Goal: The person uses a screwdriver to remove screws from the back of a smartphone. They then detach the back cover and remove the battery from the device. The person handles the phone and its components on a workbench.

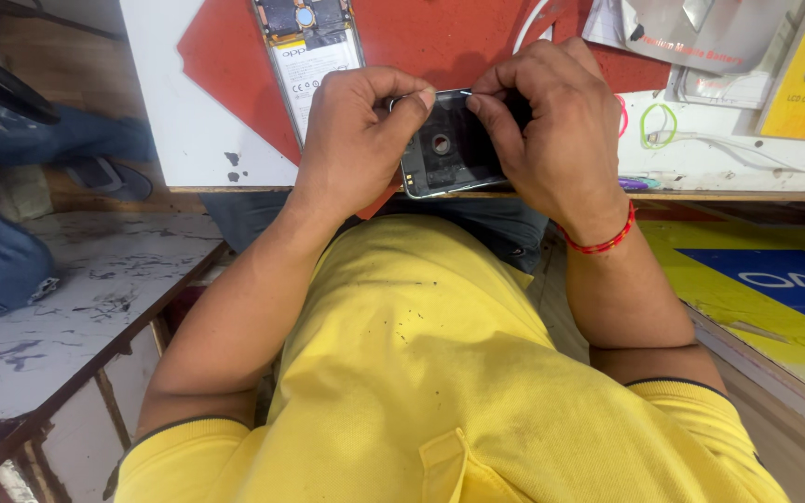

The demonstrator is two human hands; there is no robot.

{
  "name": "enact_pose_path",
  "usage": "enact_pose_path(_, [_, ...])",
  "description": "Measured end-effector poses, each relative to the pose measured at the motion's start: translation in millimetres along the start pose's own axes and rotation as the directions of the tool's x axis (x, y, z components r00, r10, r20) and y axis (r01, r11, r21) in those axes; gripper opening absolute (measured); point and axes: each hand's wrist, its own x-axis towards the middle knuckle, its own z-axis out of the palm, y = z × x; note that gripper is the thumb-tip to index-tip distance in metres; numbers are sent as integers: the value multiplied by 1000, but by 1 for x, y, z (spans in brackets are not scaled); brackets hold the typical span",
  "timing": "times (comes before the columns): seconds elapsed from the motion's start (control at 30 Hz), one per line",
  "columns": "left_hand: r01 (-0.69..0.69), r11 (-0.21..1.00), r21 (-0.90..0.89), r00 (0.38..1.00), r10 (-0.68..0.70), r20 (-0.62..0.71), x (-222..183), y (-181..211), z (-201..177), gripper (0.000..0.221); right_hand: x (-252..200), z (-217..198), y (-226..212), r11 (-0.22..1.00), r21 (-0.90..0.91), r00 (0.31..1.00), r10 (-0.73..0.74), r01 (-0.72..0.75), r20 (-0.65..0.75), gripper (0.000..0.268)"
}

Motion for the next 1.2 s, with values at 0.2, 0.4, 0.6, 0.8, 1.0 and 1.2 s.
enact_pose_path(0.2, [22,999,43,1000,-22,-2,-3,1,-1,19,-3,2,-2,999,35,1000,13,-12,-28,9])
enact_pose_path(0.4, [3,998,-57,1000,-1,25,-4,-3,-1,18,-9,4,0,998,63,999,11,-8,-46,6])
enact_pose_path(0.6, [-1,997,-72,1000,2,22,-5,-3,-1,19,-11,7,-1,995,98,997,17,-9,-74,9])
enact_pose_path(0.8, [44,997,-60,999,-42,26,-7,-3,-1,19,-13,15,-4,993,121,992,25,-11,-120,11])
enact_pose_path(1.0, [-8,998,-67,1000,9,24,-8,-3,0,18,-13,19,-8,999,46,985,-14,22,-170,15])
enact_pose_path(1.2, [-20,999,-43,1000,20,15,-9,-2,0,18,-13,18,-8,999,23,985,-26,30,-172,17])
